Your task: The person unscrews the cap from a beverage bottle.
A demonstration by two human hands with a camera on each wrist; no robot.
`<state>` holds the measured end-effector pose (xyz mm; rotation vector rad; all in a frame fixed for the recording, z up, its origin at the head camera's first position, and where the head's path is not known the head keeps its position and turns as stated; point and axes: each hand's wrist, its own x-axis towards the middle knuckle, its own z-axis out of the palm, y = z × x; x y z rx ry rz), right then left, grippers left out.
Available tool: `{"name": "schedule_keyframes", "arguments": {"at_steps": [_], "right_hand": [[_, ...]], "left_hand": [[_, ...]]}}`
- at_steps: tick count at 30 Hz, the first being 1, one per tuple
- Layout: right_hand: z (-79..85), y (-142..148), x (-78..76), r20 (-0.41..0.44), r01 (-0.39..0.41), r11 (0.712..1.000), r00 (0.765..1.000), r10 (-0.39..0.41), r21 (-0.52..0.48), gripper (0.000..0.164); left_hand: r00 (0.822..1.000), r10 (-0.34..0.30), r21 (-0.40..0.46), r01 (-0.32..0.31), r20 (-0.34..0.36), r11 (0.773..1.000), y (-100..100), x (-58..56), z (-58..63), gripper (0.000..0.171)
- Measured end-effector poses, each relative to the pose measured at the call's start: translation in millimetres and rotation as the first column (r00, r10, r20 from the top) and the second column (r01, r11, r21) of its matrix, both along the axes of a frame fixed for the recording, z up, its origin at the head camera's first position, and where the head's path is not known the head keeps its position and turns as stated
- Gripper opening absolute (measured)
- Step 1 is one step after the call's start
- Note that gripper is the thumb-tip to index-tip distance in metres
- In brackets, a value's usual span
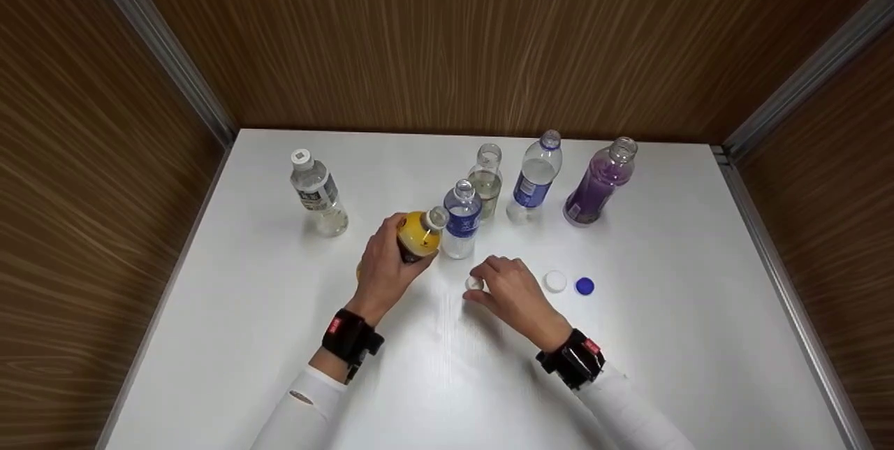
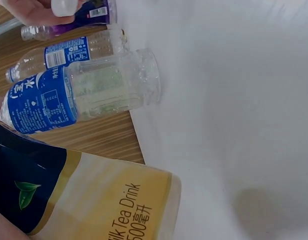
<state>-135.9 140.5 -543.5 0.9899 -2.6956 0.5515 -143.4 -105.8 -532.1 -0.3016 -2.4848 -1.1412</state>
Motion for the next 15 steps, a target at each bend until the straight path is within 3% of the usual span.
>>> {"name": "schedule_keyframes", "arguments": {"at_steps": [5,8,15], "right_hand": [[-13.8,-5.7,-1.8,-0.08,-0.043,0.994,0.995,0.051,0.101,0.022],[-18.3,-7.9,-2.9,-0.045,-0.08,0.991,0.995,0.085,0.109,0.015],[-24.0,-12.1,-7.9,0.054,-0.118,0.992,0.992,0.115,0.05,0.017]], "left_hand": [[1.0,0.017,0.005,-0.016,-0.011,1.0,-1.7,-0.8,-2.3,0.075],[1.0,0.019,0.014,-0.019,-0.019,1.0,-2.5,-1.0,-2.9,0.075],[1.0,0.019,0.035,-0.019,-0.019,0.999,-2.8,-2.1,-4.2,0.074]]}}
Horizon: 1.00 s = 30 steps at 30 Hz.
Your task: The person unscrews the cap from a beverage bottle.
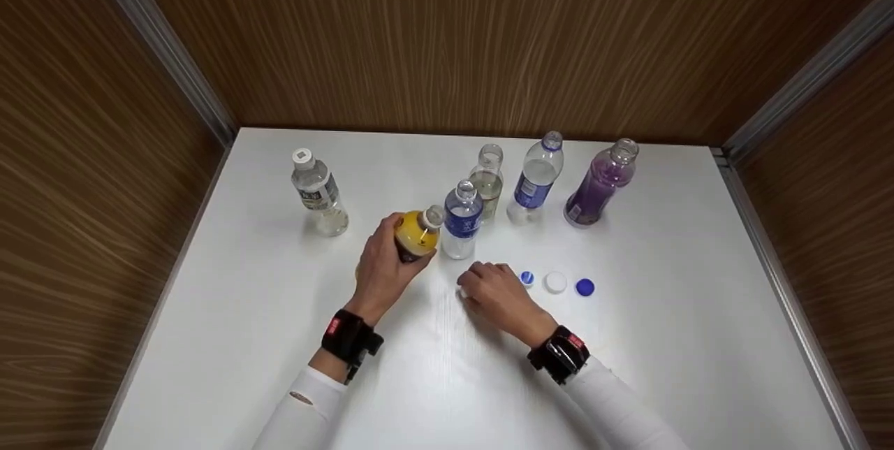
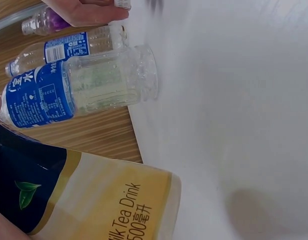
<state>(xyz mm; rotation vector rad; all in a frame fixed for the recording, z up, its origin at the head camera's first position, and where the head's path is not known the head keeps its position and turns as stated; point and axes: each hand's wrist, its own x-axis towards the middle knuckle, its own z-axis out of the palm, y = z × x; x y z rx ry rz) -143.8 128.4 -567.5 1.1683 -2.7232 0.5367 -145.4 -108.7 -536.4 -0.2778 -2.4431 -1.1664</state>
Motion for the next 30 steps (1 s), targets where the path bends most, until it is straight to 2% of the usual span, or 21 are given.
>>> {"name": "schedule_keyframes", "arguments": {"at_steps": [6,17,23,27,30], "right_hand": [[-4.2,-0.2,-4.1,0.003,-0.004,1.0,1.0,0.004,-0.021,0.016],[-10.5,-2.5,-6.1,0.046,0.055,0.997,0.997,-0.057,0.053,0.023],[-11.0,-2.4,-6.9,0.039,0.039,0.998,0.998,-0.041,0.05,0.025],[-4.9,0.4,-5.5,0.058,0.036,0.999,0.998,-0.037,0.019,0.029],[4.7,5.7,-4.0,0.081,0.046,0.999,0.996,-0.044,-0.015,0.032]], "left_hand": [[1.0,-0.001,0.016,0.001,0.014,1.0,0.6,0.0,-0.1,0.074],[0.999,0.007,0.045,-0.009,0.036,0.999,0.5,-3.1,0.9,0.076],[0.998,0.01,0.078,-0.015,0.068,0.997,-0.8,-5.8,0.9,0.076],[0.996,0.022,0.108,-0.031,0.083,0.994,-2.4,-8.8,1.0,0.076],[0.998,0.043,0.138,-0.05,0.051,0.989,-5.0,-12.6,2.2,0.076]]}}
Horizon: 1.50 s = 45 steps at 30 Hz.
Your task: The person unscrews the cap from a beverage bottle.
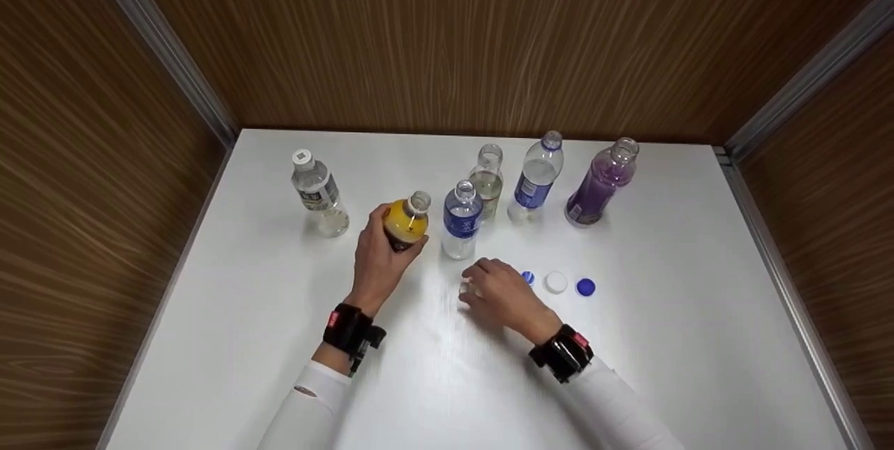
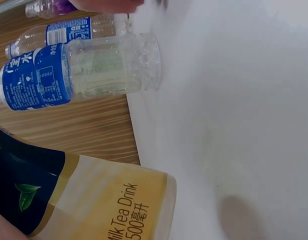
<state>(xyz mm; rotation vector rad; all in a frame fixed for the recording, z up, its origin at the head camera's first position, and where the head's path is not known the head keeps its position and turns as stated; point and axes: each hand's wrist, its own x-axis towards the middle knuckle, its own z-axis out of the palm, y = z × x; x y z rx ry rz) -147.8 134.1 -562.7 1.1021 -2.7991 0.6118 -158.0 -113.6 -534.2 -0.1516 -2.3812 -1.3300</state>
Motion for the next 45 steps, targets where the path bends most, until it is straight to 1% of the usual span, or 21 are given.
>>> {"name": "schedule_keyframes", "arguments": {"at_steps": [3,6,9,12,17,20,25,31,34,36,40,45], "right_hand": [[9.5,9.3,1.0,0.013,0.022,0.999,1.0,-0.022,-0.034,0.029],[17.5,20.4,1.5,0.021,0.056,0.997,0.998,-0.055,-0.057,0.025],[24.6,31.9,1.7,0.027,0.087,0.993,0.996,-0.086,-0.082,0.024],[29.8,42.6,1.8,0.028,0.104,0.988,0.994,-0.102,-0.112,0.024],[33.9,57.7,2.7,0.016,0.129,0.981,0.992,-0.128,-0.146,0.024],[34.7,65.0,2.9,0.004,0.143,0.978,0.99,-0.144,-0.152,0.025],[34.2,75.0,3.1,-0.003,0.169,0.971,0.985,-0.172,-0.17,0.027],[31.9,83.0,4.8,-0.013,0.183,0.966,0.982,-0.189,-0.183,0.025],[31.3,85.1,5.7,-0.016,0.185,0.964,0.981,-0.191,-0.189,0.025],[30.9,86.0,6.1,-0.017,0.186,0.963,0.981,-0.193,-0.194,0.025],[30.9,87.4,7.0,-0.02,0.19,0.962,0.98,-0.198,-0.196,0.025],[30.4,87.4,8.1,-0.018,0.197,0.964,0.979,-0.204,-0.18,0.026]], "left_hand": [[0.999,0.017,0.043,-0.015,-0.045,0.999,-2.2,-5.5,0.4,0.074],[0.998,0.016,0.111,-0.009,-0.062,0.994,-3.7,-11.2,0.7,0.074],[0.998,0.021,0.18,-0.011,-0.053,0.984,-3.9,-16.7,1.6,0.074],[0.999,0.031,0.248,-0.02,-0.042,0.968,-3.1,-22.8,3.1,0.073],[1.0,0.021,0.324,-0.012,-0.022,0.946,-0.9,-34.6,4.7,0.073],[1.0,0.018,0.334,-0.012,-0.016,0.942,-0.2,-41.6,4.7,0.074],[1.0,0.028,0.341,-0.029,0.008,0.94,1.3,-51.9,4.8,0.077],[0.996,0.013,0.37,-0.045,0.089,0.928,6.4,-61.4,5.6,0.08],[0.991,0.006,0.363,-0.055,0.133,0.93,9.6,-65.6,4.6,0.081],[0.989,0.008,0.362,-0.063,0.15,0.93,11.5,-68.4,3.2,0.082],[0.986,0.014,0.363,-0.074,0.167,0.929,14.8,-74.3,0.3,0.082],[0.987,0.021,0.338,-0.075,0.161,0.938,16.8,-82.8,-3.9,0.081]]}}
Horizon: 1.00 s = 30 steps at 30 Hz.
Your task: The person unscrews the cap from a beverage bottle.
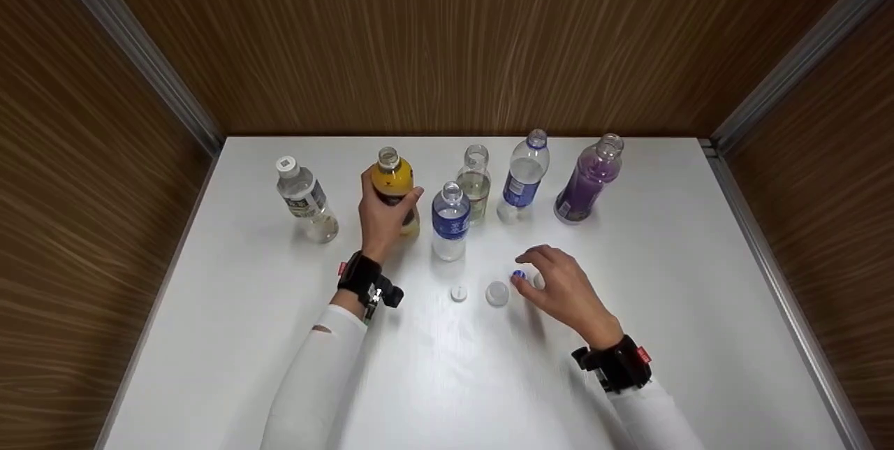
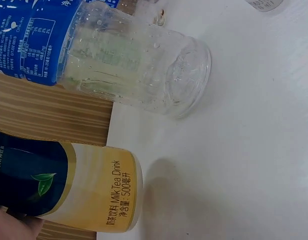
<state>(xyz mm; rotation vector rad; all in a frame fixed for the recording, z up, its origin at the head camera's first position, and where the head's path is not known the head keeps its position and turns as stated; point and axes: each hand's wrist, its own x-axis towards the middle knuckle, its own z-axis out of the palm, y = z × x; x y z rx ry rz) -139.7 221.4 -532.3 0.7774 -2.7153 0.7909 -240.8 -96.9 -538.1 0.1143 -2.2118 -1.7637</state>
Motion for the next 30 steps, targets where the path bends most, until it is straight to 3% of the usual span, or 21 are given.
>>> {"name": "schedule_keyframes", "arguments": {"at_steps": [6,19,30], "right_hand": [[-1.4,-1.9,-0.3,-0.023,-0.012,1.0,1.0,0.012,-0.001,0.026],[-2.7,-4.2,0.6,0.023,-0.003,0.999,1.0,0.002,0.039,0.03],[-2.7,-0.3,0.8,0.008,0.001,0.999,1.0,-0.001,0.039,0.034]], "left_hand": [[1.0,-0.001,0.0,0.001,0.014,1.0,-1.2,-6.7,-8.3,0.081],[0.998,-0.041,0.034,0.04,0.037,0.999,0.4,-7.9,-14.8,0.087],[0.996,-0.073,0.04,0.071,0.051,0.997,-4.5,5.4,-15.8,0.104]]}}
